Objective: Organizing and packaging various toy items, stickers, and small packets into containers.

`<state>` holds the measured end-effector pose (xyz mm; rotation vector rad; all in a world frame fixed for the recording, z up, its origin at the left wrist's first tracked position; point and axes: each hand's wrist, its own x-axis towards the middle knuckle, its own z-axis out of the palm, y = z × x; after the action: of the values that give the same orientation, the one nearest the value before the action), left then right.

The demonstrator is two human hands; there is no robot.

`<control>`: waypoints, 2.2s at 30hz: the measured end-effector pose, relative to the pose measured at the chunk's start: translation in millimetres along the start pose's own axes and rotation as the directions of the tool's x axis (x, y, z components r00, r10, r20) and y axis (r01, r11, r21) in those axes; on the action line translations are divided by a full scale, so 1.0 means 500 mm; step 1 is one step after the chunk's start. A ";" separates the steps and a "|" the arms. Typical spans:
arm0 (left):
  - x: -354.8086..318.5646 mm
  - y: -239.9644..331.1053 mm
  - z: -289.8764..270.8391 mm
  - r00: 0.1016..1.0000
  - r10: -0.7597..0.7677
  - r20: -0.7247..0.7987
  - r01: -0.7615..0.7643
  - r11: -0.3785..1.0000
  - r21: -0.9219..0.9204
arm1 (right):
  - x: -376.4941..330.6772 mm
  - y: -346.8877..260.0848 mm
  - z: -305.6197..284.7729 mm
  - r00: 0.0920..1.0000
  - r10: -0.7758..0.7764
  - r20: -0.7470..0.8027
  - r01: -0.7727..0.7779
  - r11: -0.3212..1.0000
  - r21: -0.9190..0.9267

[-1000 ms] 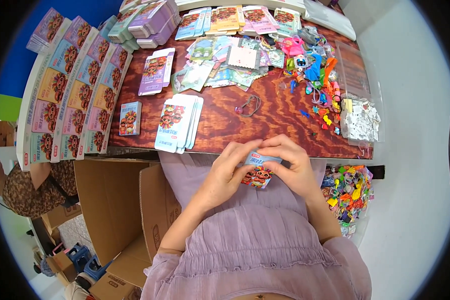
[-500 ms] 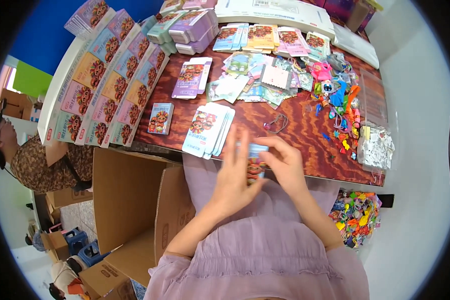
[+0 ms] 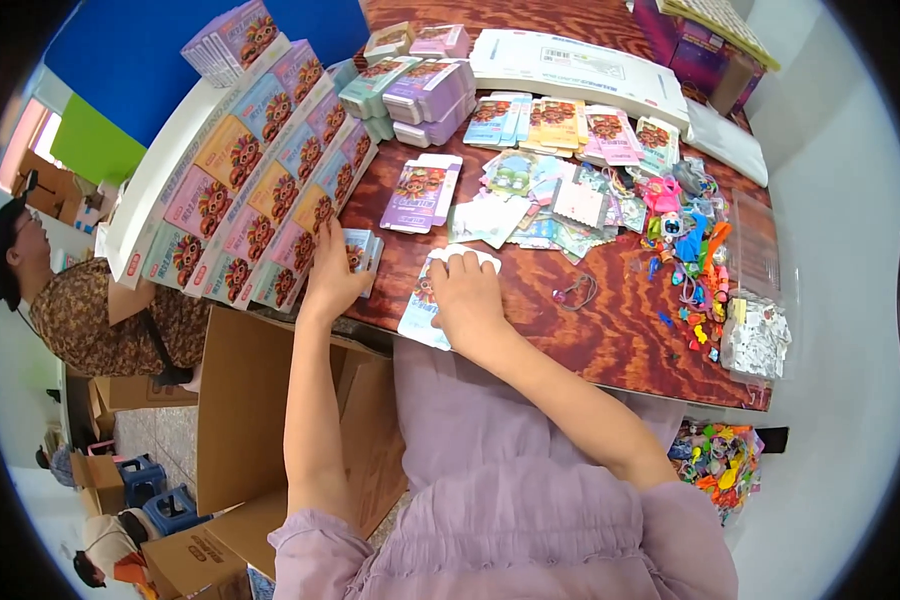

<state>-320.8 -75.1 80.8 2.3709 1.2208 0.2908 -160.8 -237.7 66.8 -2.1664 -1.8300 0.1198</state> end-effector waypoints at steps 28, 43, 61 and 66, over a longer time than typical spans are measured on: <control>-0.263 0.310 0.230 0.803 0.401 0.441 0.480 0.003 -0.877 | -0.258 0.158 -0.172 0.948 0.298 0.111 -0.156 0.130 0.979; -0.288 0.313 0.157 0.913 0.312 -0.264 -0.409 0.698 -0.588 | -0.273 0.144 -0.145 0.921 0.385 -0.060 -0.021 0.203 0.979; -0.280 0.310 0.145 0.940 0.317 0.124 -0.095 0.594 -0.798 | -0.297 0.156 -0.159 0.974 0.218 -0.056 -0.017 0.320 0.947; -0.272 0.317 0.148 0.908 0.364 0.207 -0.086 0.645 -0.759 | -0.290 0.151 -0.141 0.892 0.437 0.117 -0.173 0.091 0.981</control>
<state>-258.8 -287.4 95.4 1.7281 0.4703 0.3503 -97.7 -402.1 93.6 -1.3447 -0.6054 0.8924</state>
